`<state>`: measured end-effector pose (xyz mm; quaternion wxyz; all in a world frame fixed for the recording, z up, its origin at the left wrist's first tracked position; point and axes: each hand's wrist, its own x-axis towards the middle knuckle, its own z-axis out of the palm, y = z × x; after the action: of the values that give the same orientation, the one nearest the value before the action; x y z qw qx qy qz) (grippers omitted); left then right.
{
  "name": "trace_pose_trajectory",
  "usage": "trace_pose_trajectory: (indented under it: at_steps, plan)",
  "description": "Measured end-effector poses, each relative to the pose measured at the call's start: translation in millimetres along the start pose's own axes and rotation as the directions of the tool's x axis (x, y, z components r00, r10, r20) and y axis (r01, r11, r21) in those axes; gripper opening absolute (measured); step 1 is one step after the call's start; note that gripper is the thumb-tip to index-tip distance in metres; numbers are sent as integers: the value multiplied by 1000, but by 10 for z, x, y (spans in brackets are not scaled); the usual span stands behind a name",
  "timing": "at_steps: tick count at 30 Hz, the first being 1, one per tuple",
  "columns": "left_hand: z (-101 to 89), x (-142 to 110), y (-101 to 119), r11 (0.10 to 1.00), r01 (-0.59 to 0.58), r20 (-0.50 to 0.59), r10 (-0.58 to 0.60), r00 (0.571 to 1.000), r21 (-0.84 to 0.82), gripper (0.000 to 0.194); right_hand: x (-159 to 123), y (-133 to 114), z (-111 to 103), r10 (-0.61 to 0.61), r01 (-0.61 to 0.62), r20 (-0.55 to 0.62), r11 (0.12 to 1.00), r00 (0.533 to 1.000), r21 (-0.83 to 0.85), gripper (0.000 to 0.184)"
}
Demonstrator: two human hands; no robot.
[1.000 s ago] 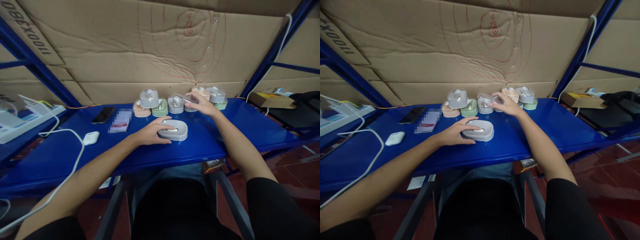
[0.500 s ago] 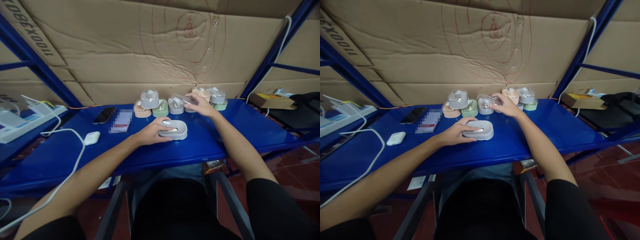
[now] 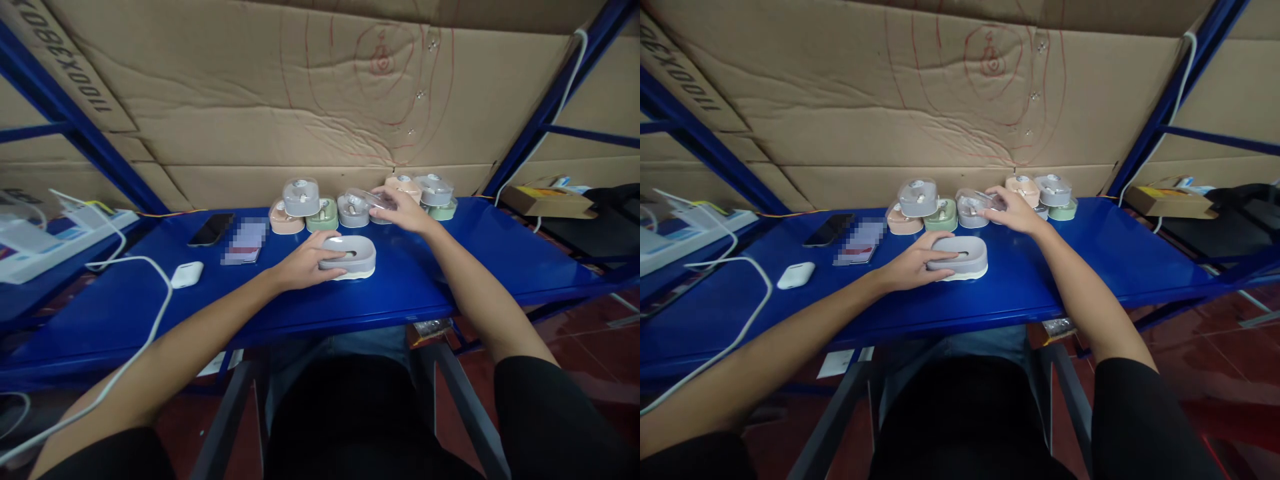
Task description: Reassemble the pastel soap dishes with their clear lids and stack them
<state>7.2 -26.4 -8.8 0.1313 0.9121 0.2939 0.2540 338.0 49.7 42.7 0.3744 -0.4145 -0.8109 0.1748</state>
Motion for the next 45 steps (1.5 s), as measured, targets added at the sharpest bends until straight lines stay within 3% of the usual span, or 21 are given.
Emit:
trace_pose_trajectory:
  at_steps: [4, 7, 9, 12, 16, 22, 28, 36, 39, 45]
  plan:
    - [-25, 25, -68, 998, 34, -116, -28, 993, 51, 41, 14, 15, -29, -6, 7, -24, 1000, 1000, 7, 77]
    - [-97, 54, -118, 985, 142, -242, -115, 963, 95, 40, 7, -11, -76, 17, -18, -16, 1000, 1000, -26, 76]
    - [-158, 71, -144, 966, 228, -317, -180, 931, 119, 42, -11, -48, -120, 55, -53, 27, 997, 998, -55, 73]
    - [-235, 89, -168, 938, 318, -357, -252, 899, 139, 46, -41, -106, -187, 137, -133, 182, 991, 974, -33, 71]
    - [-271, 105, -174, 919, 373, -323, -317, 892, 127, 46, -53, -123, -226, 251, -265, 395, 964, 884, -19, 63]
    - [-242, 126, -170, 927, 371, -271, -344, 899, 53, 43, -36, -102, -207, 334, -304, 469, 942, 818, -142, 68]
    - [-269, 127, -128, 927, 376, -254, -362, 897, 7, 43, -26, -124, -237, 341, -221, 443, 928, 829, -300, 83]
    - [-293, 131, -144, 924, 381, -236, -374, 897, -13, 47, -26, -97, -224, 343, -215, 479, 929, 808, -302, 102]
    - [-285, 124, -137, 947, 320, -238, -317, 918, -28, 44, -25, -124, -245, 353, -211, 463, 920, 813, -331, 98]
    - [-257, 79, 9, 990, 136, -108, -139, 984, -34, 48, -17, -131, -286, 352, -195, 437, 911, 828, -364, 97]
